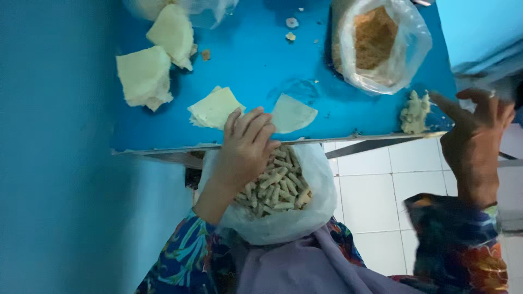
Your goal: The person pinches small pieces of soft white dough from larger blocks on a blue table, flattens and folds each piece between the fingers, and drops the shaped pieces into a plastic bag filled with rolled snack pieces. A bag of brown powder sits on the table beside the work area.
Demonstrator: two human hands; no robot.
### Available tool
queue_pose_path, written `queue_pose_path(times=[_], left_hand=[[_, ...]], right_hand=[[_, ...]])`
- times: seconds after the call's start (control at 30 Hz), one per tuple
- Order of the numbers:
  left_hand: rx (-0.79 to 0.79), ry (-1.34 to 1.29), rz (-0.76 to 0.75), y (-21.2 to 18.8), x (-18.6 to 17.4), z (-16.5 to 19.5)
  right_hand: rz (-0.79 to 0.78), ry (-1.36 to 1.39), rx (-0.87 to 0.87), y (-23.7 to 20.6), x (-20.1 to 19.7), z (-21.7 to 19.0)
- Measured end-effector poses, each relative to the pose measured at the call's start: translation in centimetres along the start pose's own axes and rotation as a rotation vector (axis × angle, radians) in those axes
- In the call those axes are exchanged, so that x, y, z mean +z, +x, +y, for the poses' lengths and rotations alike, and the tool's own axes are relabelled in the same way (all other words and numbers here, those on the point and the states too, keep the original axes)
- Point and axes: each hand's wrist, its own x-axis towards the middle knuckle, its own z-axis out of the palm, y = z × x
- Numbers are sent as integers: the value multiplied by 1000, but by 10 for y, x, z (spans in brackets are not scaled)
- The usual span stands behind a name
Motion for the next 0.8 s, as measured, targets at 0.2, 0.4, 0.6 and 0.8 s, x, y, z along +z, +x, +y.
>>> queue_pose_path(times=[0.2,0.4,0.6,0.8], left_hand=[[10,-45,0,1,6,7],[36,-58,0,5,-6,9],[81,-16,-49,2,-9,8],[103,-46,3,3,-3,3]], right_hand=[[-78,-185,-55,-28,28,26],[-155,-268,-152,-18,15,49],[-41,696,-114,43,-16,-15],[-98,877,-416,105,-23,-130]])
